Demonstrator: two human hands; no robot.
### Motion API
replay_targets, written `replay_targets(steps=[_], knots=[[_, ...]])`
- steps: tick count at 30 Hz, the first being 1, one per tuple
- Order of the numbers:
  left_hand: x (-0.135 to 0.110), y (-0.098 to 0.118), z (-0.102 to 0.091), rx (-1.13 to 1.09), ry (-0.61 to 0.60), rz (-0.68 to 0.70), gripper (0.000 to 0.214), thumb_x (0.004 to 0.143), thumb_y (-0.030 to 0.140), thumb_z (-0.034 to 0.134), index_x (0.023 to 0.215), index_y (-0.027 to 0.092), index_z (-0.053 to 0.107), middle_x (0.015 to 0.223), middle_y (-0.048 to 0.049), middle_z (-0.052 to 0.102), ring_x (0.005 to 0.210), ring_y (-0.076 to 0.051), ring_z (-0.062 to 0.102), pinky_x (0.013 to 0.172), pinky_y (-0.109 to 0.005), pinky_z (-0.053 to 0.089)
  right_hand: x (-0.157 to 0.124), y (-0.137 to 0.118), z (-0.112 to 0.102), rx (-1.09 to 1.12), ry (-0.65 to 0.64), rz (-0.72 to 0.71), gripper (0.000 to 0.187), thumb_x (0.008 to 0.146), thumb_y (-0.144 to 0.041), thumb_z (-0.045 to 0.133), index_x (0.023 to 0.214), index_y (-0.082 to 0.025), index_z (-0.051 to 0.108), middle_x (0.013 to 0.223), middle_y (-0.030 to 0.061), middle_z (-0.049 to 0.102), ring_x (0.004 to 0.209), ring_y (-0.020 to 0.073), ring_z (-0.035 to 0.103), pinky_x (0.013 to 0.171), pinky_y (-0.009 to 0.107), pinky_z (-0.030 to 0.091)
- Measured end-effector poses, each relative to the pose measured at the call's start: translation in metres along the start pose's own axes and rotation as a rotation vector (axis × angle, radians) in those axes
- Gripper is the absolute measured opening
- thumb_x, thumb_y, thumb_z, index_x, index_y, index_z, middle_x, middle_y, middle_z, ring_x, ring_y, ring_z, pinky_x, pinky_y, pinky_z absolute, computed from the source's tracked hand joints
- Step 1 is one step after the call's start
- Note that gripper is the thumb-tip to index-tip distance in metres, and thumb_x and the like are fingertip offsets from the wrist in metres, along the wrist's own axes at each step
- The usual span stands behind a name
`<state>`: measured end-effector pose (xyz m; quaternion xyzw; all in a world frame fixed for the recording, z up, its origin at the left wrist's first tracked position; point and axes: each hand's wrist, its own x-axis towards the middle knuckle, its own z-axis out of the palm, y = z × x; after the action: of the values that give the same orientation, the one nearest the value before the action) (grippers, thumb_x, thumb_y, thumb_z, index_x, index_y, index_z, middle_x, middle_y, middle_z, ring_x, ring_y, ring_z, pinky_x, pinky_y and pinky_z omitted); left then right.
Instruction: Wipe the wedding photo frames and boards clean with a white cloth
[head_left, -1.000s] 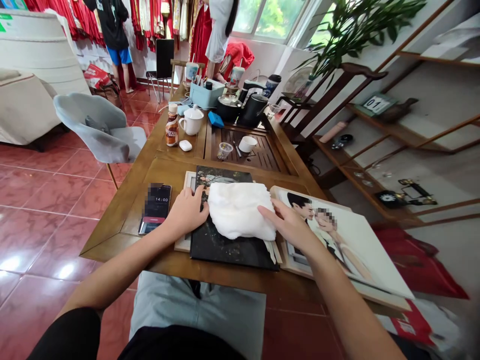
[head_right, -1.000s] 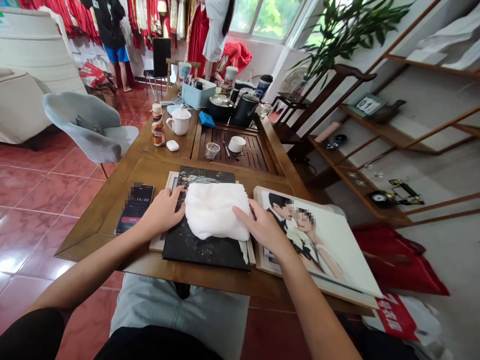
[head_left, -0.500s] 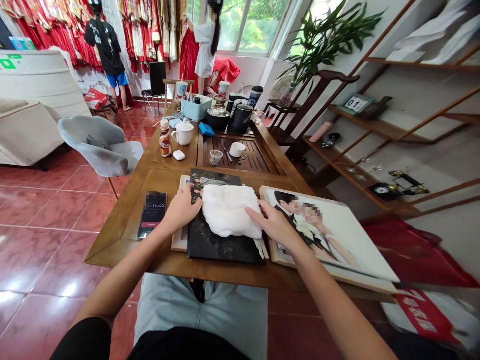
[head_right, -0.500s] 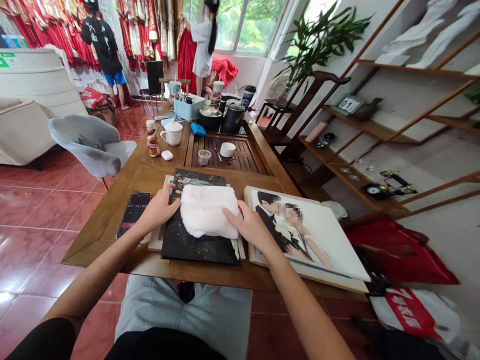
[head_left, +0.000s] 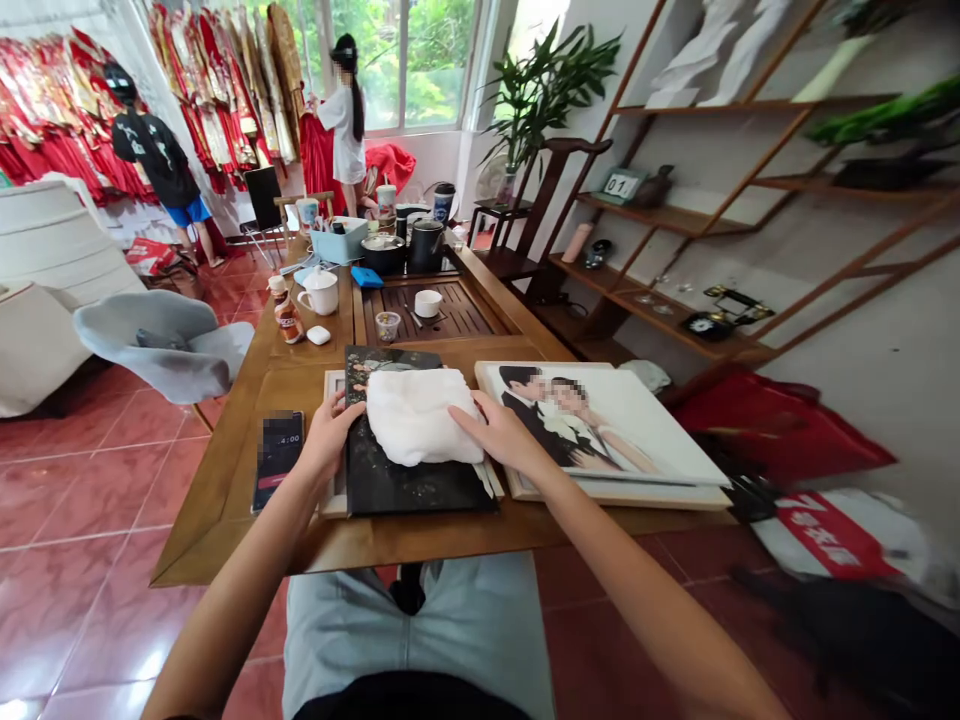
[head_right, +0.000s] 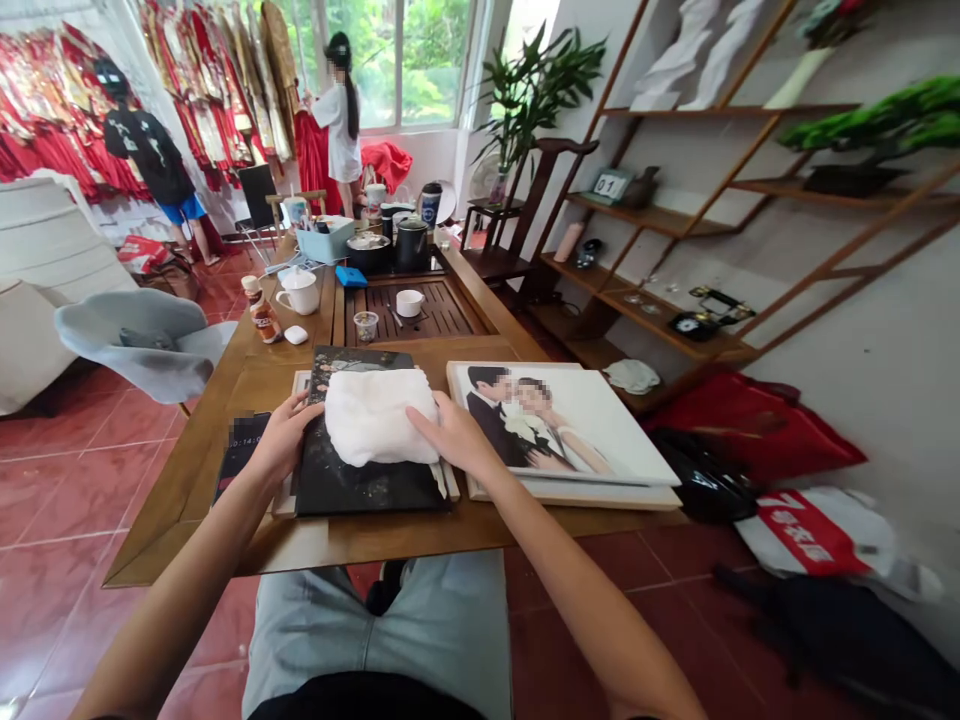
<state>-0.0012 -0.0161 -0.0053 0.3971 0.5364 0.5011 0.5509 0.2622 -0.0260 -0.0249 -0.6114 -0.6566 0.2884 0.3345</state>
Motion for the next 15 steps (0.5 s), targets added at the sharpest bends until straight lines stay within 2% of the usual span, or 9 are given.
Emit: replay_targets(steps=[3,6,11,15], knots=[[-0.006,0.008,0.006,-0.060,-0.024,-0.045,0.072,0.076,0.028,0.079,0.144,0.023,0.053,0.097,-0.0046,0.079,0.082,-0.022,0.076,0.076,-0.030,0.060,0.000,-0.001,0.003,0.018,0.021,0.003,0.041,0.089,-0.056,0.059,0.111,-0.022,0.065,0.117,0.0119,0.076,0.109,0.0313,0.069,0.092,0.039,0.052],[-0.011,0.012,0.012,-0.111,-0.010,-0.060,0.069,0.078,0.022,0.078,0.143,0.026,0.056,0.104,-0.0023,0.079,0.092,-0.022,0.077,0.082,-0.030,0.061,-0.001,-0.003,0.005,0.042,0.036,-0.004,0.043,0.089,-0.058,0.059,0.111,-0.021,0.064,0.117,0.0135,0.075,0.110,0.0317,0.069,0.092,0.039,0.051],[-0.018,0.016,0.012,-0.148,-0.022,-0.010,0.072,0.079,0.021,0.077,0.147,0.025,0.052,0.112,-0.0038,0.079,0.104,-0.024,0.076,0.091,-0.033,0.061,-0.006,-0.008,0.002,0.111,0.076,-0.061,0.044,0.089,-0.059,0.058,0.112,-0.021,0.063,0.116,0.0119,0.074,0.106,0.0291,0.069,0.092,0.039,0.051],[-0.023,0.024,0.015,-0.114,-0.043,0.099,0.068,0.081,0.024,0.075,0.145,0.023,0.054,0.128,-0.0060,0.074,0.114,-0.024,0.073,0.096,-0.033,0.060,-0.011,-0.012,-0.006,0.161,0.169,-0.117,0.051,0.089,-0.064,0.058,0.117,-0.022,0.062,0.121,0.0101,0.069,0.115,0.0285,0.063,0.101,0.041,0.048]])
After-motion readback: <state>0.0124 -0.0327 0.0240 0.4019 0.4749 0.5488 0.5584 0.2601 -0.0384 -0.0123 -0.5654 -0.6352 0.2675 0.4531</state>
